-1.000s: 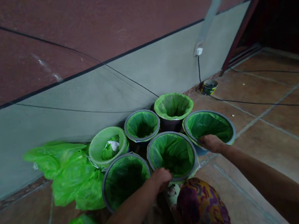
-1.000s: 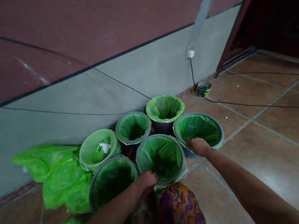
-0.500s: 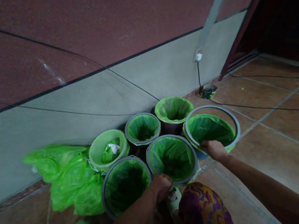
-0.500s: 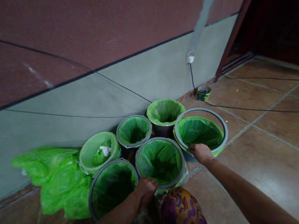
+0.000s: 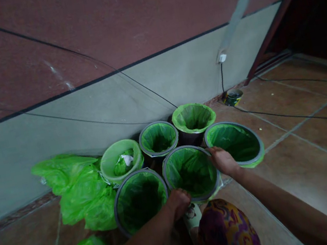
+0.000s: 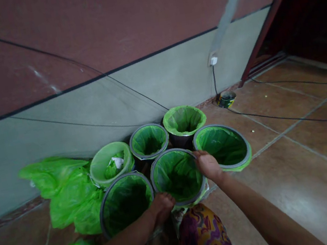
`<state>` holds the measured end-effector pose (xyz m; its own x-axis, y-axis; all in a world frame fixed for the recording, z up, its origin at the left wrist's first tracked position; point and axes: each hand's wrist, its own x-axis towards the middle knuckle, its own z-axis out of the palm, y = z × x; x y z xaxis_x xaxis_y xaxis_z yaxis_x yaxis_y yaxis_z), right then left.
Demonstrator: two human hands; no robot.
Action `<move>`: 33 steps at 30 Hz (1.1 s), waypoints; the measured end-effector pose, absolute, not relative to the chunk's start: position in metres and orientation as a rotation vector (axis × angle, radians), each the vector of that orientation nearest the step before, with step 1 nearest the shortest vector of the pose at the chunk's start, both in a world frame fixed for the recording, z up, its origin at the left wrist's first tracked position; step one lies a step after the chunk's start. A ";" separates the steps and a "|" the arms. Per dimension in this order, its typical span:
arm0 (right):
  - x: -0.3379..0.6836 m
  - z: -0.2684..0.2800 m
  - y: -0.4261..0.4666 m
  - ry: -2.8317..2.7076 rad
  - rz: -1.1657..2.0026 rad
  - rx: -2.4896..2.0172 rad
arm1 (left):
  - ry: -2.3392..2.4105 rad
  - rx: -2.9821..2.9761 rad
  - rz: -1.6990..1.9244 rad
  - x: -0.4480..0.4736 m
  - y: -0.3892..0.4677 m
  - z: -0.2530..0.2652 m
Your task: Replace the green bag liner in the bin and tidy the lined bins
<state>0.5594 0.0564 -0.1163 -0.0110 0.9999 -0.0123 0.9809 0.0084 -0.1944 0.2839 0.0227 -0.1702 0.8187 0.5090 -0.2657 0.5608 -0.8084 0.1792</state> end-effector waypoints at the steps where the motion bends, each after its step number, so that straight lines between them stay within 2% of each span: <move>1: 0.548 -0.113 0.068 -2.178 0.244 -2.076 | 0.826 2.775 -0.349 0.285 0.023 -0.170; 9: 0.510 -0.130 0.146 -2.261 0.204 -2.288 | 0.628 2.938 -0.437 0.290 0.024 -0.153; 19: 0.508 -0.138 0.140 -2.103 0.003 -2.416 | 0.743 2.890 -0.348 0.292 0.018 -0.147; 28: 0.494 -0.122 0.154 -2.227 0.096 -2.263 | 0.832 2.890 -0.188 0.284 0.018 -0.154; 33: 0.431 -0.107 0.177 -2.348 0.228 -1.894 | 0.732 2.854 -0.124 0.279 0.026 -0.162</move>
